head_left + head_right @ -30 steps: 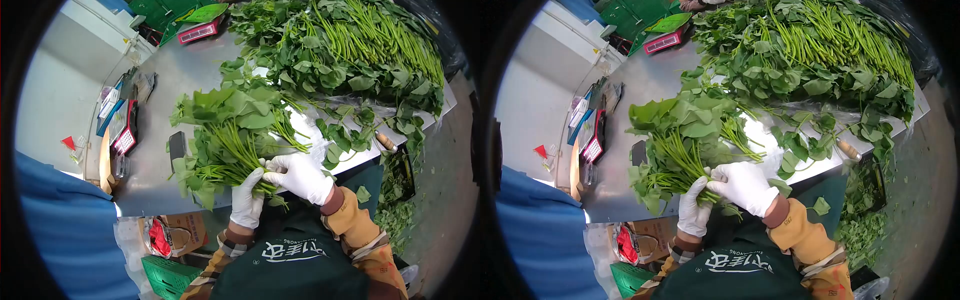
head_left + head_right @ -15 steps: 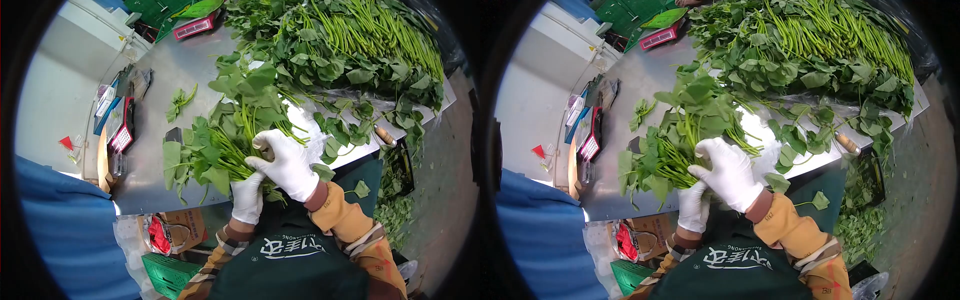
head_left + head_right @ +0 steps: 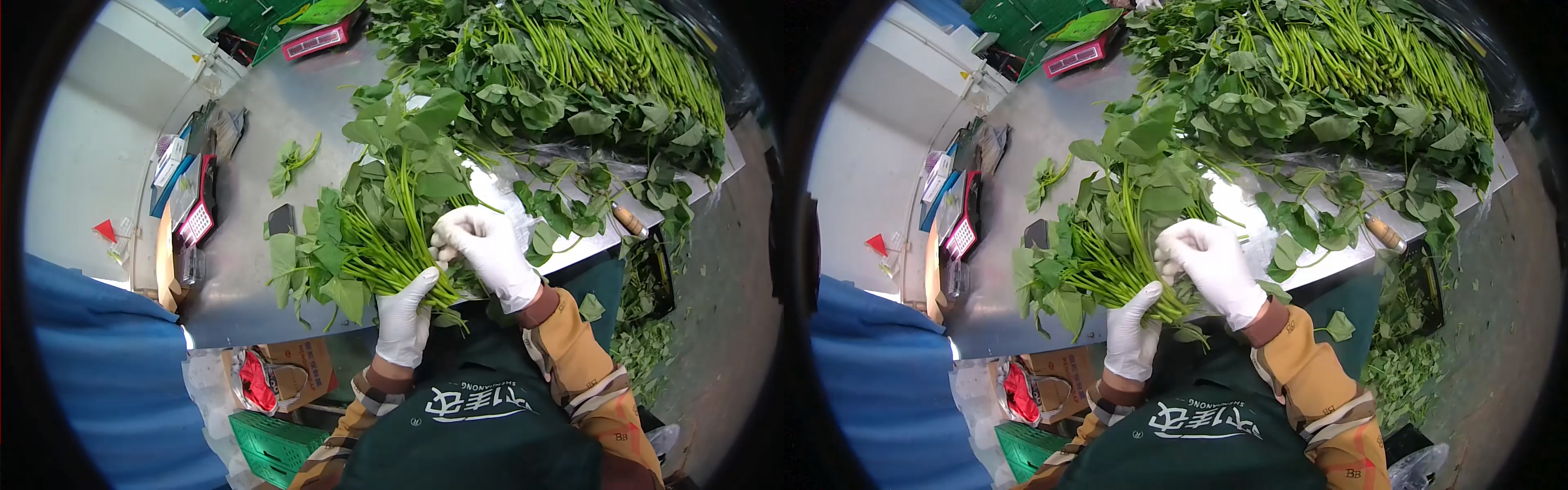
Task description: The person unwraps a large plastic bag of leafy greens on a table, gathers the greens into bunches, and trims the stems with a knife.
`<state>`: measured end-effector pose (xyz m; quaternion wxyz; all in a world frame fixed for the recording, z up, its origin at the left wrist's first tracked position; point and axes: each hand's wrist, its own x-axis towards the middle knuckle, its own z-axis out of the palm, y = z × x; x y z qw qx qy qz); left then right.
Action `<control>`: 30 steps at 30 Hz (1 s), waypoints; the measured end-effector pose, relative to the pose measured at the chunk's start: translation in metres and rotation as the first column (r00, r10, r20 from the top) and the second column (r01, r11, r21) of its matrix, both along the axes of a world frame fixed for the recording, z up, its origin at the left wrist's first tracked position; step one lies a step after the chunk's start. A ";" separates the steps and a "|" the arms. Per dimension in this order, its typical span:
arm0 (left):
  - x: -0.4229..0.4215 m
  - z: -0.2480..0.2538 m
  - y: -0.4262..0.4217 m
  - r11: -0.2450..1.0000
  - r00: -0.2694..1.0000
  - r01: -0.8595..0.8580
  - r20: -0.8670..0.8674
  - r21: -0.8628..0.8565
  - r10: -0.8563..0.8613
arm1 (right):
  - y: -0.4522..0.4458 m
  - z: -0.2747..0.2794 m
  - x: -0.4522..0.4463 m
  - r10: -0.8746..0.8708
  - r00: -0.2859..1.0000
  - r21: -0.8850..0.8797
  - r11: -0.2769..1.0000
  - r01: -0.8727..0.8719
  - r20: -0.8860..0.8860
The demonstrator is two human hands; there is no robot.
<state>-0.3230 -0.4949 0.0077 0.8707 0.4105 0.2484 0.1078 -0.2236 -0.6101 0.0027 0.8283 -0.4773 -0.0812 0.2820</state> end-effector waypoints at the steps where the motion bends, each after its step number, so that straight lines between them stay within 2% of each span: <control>1: 0.000 0.004 -0.001 1.000 1.000 -0.006 -0.012 -0.011 0.005 | -0.002 -0.001 0.002 -0.082 0.996 -0.004 0.997 0.082 -0.029; 3: -0.001 0.005 0.000 1.000 1.000 -0.016 -0.022 -0.010 0.016 | -0.006 -0.003 0.008 -0.244 0.966 -0.020 0.970 0.243 -0.084; 7: 0.000 0.000 -0.001 0.997 1.000 -0.015 -0.025 0.074 0.017 | -0.009 0.007 -0.003 -0.224 0.938 -0.115 0.958 0.262 0.264; 8: 0.000 0.000 -0.003 0.995 0.999 -0.008 -0.030 0.102 0.011 | -0.007 0.017 -0.010 -0.141 0.938 -0.182 0.961 0.206 0.318; 10: 0.003 -0.003 -0.011 0.992 0.999 -0.024 0.026 0.124 0.020 | 0.001 0.008 -0.018 -0.034 0.773 -0.357 0.873 0.331 0.633; 11: 0.004 -0.005 -0.014 0.990 0.998 -0.034 0.055 0.136 0.026 | 0.004 0.007 -0.020 0.040 0.642 -0.402 0.808 0.430 0.766; 12: 0.002 -0.017 -0.013 0.968 0.995 -0.093 0.063 0.235 0.080 | 0.009 0.002 -0.020 0.029 0.563 -0.381 0.765 0.519 0.826; 15: -0.001 -0.036 -0.007 0.876 0.996 -0.093 0.037 0.473 0.086 | 0.010 0.001 -0.020 0.120 0.541 -0.460 0.694 0.554 0.832; 20: -0.002 -0.027 -0.007 0.930 0.995 -0.104 0.029 0.353 0.100 | 0.002 -0.002 -0.014 0.042 0.666 -0.418 0.808 0.416 0.745; 23: 0.001 -0.012 -0.009 0.970 0.996 -0.088 0.029 0.226 0.083 | -0.001 0.001 -0.016 -0.075 0.875 -0.351 0.897 0.269 0.478; 24: 0.002 -0.012 -0.008 0.972 0.996 -0.083 0.028 0.218 0.079 | -0.003 0.006 -0.016 -0.103 0.855 -0.325 0.897 0.301 0.509; 27: 0.002 -0.008 -0.009 0.968 0.996 -0.087 0.018 0.235 0.085 | 0.001 0.005 -0.017 -0.123 0.905 -0.290 0.922 0.256 0.408; 30: 0.002 -0.019 -0.012 0.948 0.988 -0.149 0.090 0.281 0.128 | 0.003 0.005 -0.019 0.029 0.688 -0.427 0.803 0.416 0.725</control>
